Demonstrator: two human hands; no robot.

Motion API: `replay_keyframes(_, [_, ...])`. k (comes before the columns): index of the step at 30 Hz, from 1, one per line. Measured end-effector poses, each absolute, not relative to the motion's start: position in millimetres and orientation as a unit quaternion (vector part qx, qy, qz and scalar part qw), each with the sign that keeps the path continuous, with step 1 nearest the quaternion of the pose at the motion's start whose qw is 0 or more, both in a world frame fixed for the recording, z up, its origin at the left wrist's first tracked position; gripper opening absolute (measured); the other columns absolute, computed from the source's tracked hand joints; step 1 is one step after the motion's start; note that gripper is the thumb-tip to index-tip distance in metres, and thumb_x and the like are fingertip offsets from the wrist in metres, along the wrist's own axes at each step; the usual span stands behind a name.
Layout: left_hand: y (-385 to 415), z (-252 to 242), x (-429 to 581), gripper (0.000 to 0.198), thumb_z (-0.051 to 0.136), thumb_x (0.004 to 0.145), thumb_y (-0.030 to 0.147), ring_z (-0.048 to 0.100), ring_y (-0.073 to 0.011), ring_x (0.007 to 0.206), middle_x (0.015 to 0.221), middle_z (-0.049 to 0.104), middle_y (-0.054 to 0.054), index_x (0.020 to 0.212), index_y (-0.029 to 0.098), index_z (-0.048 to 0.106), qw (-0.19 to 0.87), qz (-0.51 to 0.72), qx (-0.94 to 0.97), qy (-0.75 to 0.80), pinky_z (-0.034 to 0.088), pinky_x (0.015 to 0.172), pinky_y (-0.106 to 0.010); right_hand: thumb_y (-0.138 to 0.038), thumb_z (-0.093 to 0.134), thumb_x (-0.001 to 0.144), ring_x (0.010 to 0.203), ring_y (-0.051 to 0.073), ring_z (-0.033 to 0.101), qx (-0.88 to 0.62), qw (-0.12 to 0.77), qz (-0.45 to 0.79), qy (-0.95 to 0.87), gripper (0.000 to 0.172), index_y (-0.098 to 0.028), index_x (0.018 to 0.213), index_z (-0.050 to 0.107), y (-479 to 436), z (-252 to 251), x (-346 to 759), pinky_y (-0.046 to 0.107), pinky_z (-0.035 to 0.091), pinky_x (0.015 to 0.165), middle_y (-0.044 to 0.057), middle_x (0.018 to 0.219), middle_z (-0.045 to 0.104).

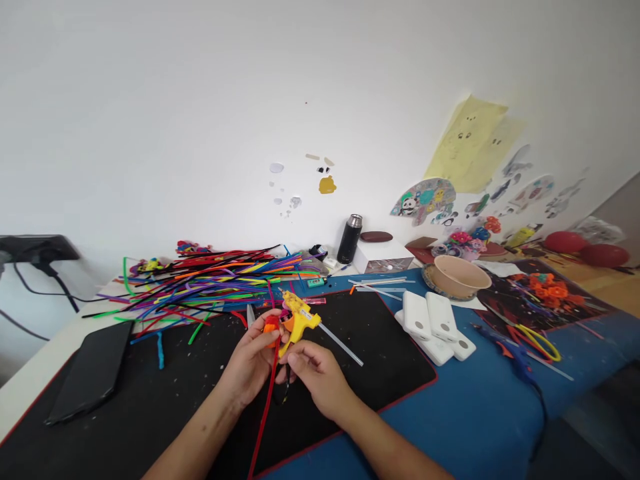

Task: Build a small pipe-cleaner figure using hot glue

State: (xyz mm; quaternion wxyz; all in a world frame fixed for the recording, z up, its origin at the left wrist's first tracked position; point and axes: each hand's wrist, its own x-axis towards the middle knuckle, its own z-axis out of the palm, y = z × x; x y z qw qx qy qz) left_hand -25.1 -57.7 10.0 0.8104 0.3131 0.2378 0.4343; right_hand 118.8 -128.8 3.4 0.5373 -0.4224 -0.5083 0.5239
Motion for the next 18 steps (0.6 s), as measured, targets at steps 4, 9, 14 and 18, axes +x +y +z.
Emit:
replay_keyframes(4, [-59,10,-23,0.047,0.081,0.079,0.02,0.063,-0.0173,0.056,0.077,0.067,0.0,0.122,0.023,0.062,0.805,0.436,0.327,0.235,0.053,0.043,-0.026,-0.073,0.066,0.088,0.049,0.014,0.06,-0.444,0.569,0.534,-0.441,0.054,-0.022,0.079,0.053,-121,-6,112,0.026,0.044,0.055,-0.004,0.053,0.062])
replay_keyframes(9, [-61,9,-21,0.043,0.083,0.079,0.02,0.065,-0.0174,0.064,0.079,0.068,-0.002,0.117,0.021,0.063,0.794,0.442,0.343,0.236,0.058,0.053,-0.027,-0.077,0.074,0.076,0.041,0.014,0.06,-0.495,0.568,0.54,-0.375,0.062,-0.022,0.07,0.047,-115,-20,113,0.024,0.039,0.046,-0.006,0.05,0.057])
replay_keyframes(14, [-62,9,-21,0.045,0.083,0.08,0.024,0.063,-0.0176,0.063,0.08,0.067,-0.002,0.12,0.022,0.062,0.799,0.427,0.359,0.226,0.054,0.05,-0.026,-0.07,0.078,0.078,0.048,0.014,0.064,-0.474,0.573,0.577,-0.338,0.056,-0.02,0.083,0.055,-116,-18,119,0.024,0.042,0.051,-0.005,0.059,0.062])
replay_keyframes(18, [-63,9,-20,0.042,0.082,0.081,0.023,0.061,-0.0165,0.064,0.08,0.067,-0.002,0.119,0.022,0.063,0.807,0.416,0.363,0.209,0.052,0.052,-0.025,-0.064,0.079,0.08,0.06,0.016,0.069,-0.441,0.578,0.611,-0.313,0.051,-0.018,0.093,0.06,-118,-11,121,0.026,0.048,0.061,0.0,0.077,0.07])
